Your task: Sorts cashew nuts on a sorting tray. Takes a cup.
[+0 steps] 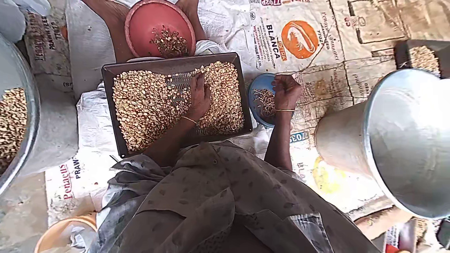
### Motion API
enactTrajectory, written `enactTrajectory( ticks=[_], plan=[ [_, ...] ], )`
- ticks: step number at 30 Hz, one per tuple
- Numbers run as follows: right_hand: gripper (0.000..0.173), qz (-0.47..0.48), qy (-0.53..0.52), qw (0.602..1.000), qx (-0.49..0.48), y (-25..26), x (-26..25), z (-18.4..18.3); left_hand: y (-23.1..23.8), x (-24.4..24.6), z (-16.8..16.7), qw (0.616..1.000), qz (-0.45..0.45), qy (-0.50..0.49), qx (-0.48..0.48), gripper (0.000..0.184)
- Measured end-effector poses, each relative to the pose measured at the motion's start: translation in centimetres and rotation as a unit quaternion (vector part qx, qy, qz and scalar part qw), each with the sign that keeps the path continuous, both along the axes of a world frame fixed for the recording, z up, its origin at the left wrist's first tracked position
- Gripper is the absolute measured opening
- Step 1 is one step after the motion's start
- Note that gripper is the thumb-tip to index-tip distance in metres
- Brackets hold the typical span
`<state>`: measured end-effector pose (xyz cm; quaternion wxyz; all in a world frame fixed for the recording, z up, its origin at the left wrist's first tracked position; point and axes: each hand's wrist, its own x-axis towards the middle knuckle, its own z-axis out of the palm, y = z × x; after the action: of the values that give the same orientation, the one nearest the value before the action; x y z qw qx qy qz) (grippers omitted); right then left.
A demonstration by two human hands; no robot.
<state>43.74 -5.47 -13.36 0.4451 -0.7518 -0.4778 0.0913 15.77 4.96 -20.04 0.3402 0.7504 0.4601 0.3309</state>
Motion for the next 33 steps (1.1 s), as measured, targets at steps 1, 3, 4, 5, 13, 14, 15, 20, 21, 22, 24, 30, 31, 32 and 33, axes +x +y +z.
enactTrajectory(
  ticks=[1,3,4,5,13,14,15,20,21,22,24,30,31,32,33],
  plan=[
    [0.025,0.004,0.001,1.0,-0.001,-0.2,0.0,-0.4,-0.1,0.1,0.2,0.998,-0.041,-0.038,-0.01,0.052],
    [0.025,0.016,0.006,1.0,-0.008,-0.4,0.0,-1.0,-0.2,0.2,0.4,0.988,-0.108,-0.112,-0.016,0.051],
    [0.025,0.021,0.01,1.0,-0.01,-0.6,0.0,-1.2,-0.2,0.2,0.6,0.979,-0.136,-0.149,-0.016,0.049],
    [0.025,0.023,0.013,1.0,-0.011,-0.7,0.1,-1.5,-0.3,0.1,0.9,0.971,-0.158,-0.18,-0.013,0.047],
    [0.025,-0.063,0.012,0.993,-0.098,-3.2,3.3,-4.1,0.4,-5.5,5.6,0.968,-0.045,-0.247,0.005,0.029],
    [0.025,-0.067,0.012,0.991,-0.111,-3.6,3.5,-4.5,0.0,-6.5,6.3,0.968,-0.029,-0.249,-0.006,0.029],
    [0.025,-0.07,0.014,0.99,-0.122,-4.0,3.6,-4.9,-0.5,-7.4,6.9,0.968,-0.021,-0.251,-0.013,0.028],
    [0.027,-0.113,0.007,0.985,-0.128,-7.4,3.5,-4.6,-5.0,-11.0,10.5,0.976,-0.108,-0.181,-0.052,0.029],
    [0.027,-0.127,0.008,0.985,-0.118,-8.4,3.9,-4.4,-5.5,-11.3,10.9,0.972,-0.156,-0.158,-0.07,0.03],
    [0.027,-0.146,0.012,0.983,-0.107,-9.6,4.4,-4.3,-6.1,-11.6,11.0,0.962,-0.216,-0.139,-0.096,0.033],
    [0.025,-0.199,0.031,0.975,-0.095,-12.3,5.9,-4.6,-7.6,-11.5,10.3,0.916,-0.354,-0.118,-0.148,0.04],
    [0.037,-0.346,0.083,0.929,-0.105,-18.9,9.2,-9.0,-10.7,-6.3,6.3,0.806,-0.546,-0.082,-0.214,0.045],
    [0.046,-0.339,0.109,0.927,-0.118,-19.5,9.2,-10.1,-10.4,-6.2,6.2,0.804,-0.546,-0.086,-0.219,0.05],
    [0.056,-0.326,0.126,0.927,-0.133,-19.9,9.1,-11.2,-10.1,-6.2,6.0,0.8,-0.547,-0.095,-0.228,0.055],
    [0.064,-0.313,0.13,0.93,-0.142,-20.1,8.8,-12.4,-9.9,-6.2,5.7,0.793,-0.548,-0.106,-0.242,0.057]
  ],
)
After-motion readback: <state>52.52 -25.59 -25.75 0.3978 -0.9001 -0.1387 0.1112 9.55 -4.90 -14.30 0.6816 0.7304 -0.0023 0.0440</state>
